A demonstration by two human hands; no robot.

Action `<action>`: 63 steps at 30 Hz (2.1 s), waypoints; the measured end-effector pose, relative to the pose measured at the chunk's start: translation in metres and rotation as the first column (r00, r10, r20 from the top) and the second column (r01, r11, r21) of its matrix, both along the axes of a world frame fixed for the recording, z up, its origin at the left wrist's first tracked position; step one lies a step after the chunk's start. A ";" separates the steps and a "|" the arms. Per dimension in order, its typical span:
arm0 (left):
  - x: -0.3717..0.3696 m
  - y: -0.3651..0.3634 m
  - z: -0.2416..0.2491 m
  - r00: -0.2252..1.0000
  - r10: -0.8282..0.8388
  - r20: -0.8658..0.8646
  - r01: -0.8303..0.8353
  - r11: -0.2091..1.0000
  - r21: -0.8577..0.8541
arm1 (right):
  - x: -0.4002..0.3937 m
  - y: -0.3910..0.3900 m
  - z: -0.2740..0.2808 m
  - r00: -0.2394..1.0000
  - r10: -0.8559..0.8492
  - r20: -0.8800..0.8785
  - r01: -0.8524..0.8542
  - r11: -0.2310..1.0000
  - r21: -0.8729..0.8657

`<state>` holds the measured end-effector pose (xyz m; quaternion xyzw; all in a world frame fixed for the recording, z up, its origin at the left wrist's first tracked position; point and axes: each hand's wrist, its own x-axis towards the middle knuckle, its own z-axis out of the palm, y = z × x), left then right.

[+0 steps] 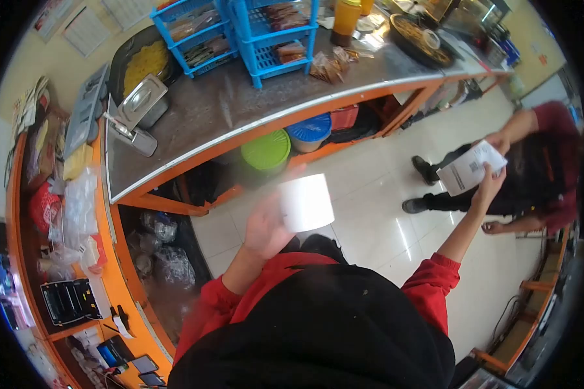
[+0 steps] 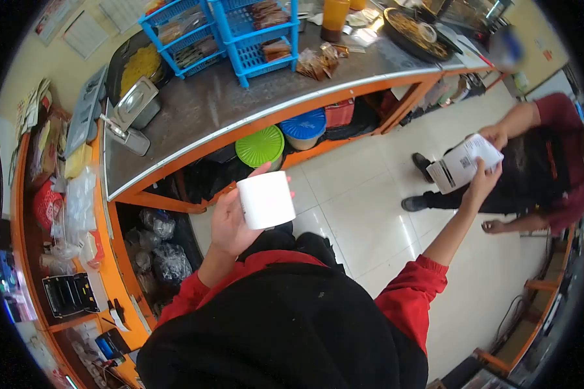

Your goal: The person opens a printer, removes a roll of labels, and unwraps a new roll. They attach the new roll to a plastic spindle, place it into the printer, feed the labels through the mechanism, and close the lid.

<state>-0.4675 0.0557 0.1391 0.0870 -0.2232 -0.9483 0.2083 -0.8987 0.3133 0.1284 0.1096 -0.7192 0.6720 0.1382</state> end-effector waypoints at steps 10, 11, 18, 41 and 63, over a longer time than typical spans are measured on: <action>-0.097 -0.070 0.042 0.950 0.280 0.137 -0.188 0.865 -0.466 | -0.005 -0.149 0.028 0.898 -0.020 -0.440 0.222 0.883 0.414; -0.106 -0.073 0.046 0.950 0.283 0.132 -0.197 0.872 -0.448 | 0.014 -0.185 0.036 0.929 0.245 -0.278 -0.136 0.923 0.359; -0.142 -0.086 0.058 0.781 0.613 0.116 -0.577 0.780 -0.241 | 0.145 -0.313 0.078 0.009 0.997 0.072 -0.999 0.007 0.035; 0.142 0.030 0.060 -0.040 0.998 -0.053 -0.938 -0.056 -0.343 | 0.459 -0.309 0.067 -0.796 0.554 -0.246 -0.598 -0.784 0.169; 0.338 -0.095 0.067 -0.516 0.837 -0.180 -0.300 -0.374 -0.878 | 0.693 -0.472 0.023 -0.934 0.157 -0.321 -0.110 -0.981 -0.159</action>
